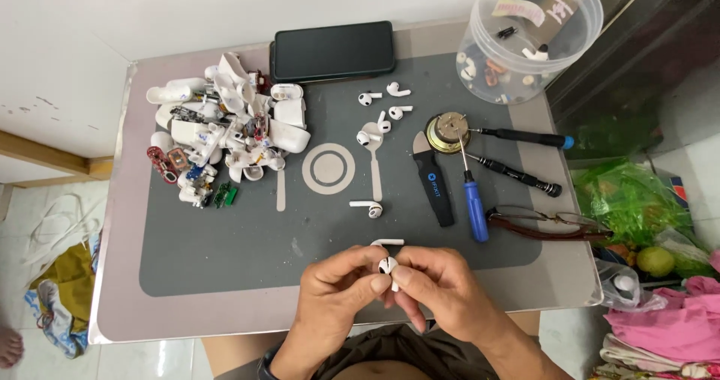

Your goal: Repairing small wireless earbud components by hand on a work mat.

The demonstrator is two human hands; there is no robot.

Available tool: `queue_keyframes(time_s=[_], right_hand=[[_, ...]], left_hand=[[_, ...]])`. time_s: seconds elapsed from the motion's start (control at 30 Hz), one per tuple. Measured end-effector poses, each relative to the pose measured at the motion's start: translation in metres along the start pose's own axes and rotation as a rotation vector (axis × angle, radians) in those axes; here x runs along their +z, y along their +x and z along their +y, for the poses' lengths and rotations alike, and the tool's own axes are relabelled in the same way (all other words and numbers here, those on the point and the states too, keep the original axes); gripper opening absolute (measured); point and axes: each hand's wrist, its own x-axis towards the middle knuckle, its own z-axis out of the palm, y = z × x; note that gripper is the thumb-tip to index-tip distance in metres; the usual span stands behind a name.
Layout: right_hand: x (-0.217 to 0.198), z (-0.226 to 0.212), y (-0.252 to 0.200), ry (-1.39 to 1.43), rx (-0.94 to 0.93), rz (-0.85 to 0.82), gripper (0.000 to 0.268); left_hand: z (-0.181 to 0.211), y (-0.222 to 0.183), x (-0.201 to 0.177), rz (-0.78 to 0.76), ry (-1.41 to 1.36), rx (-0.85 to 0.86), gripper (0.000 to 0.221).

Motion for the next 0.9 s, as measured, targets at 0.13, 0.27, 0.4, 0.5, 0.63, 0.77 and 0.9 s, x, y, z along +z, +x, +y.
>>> queue_keyframes(time_s=[0.13,0.27,0.4,0.5,0.63,0.77,0.9], right_hand=[[0.000,-0.004,0.002,0.005,-0.025,-0.054,0.025],[-0.002,-0.004,0.001,-0.027,-0.022,-0.073,0.025],[-0.006,-0.004,-0.001,-0.085,0.000,-0.065,0.024],[-0.005,-0.005,-0.001,-0.106,0.020,-0.053,0.024],[-0.005,-0.006,0.000,-0.127,0.010,-0.063,0.025],[-0.004,-0.007,-0.001,-0.115,0.024,-0.045,0.026],[-0.003,-0.008,-0.001,-0.129,-0.001,-0.057,0.025]], left_hand=[[-0.002,-0.001,-0.004,-0.031,0.019,0.017,0.028],[0.008,0.000,0.003,-0.080,0.092,0.055,0.025],[0.007,-0.001,0.004,-0.067,0.190,0.111,0.025],[0.008,-0.001,0.005,-0.056,0.237,0.136,0.026],[0.006,-0.001,0.005,-0.070,0.213,0.161,0.028],[0.007,-0.001,0.005,-0.065,0.176,0.130,0.028],[0.009,-0.001,0.005,-0.063,0.155,0.106,0.028]])
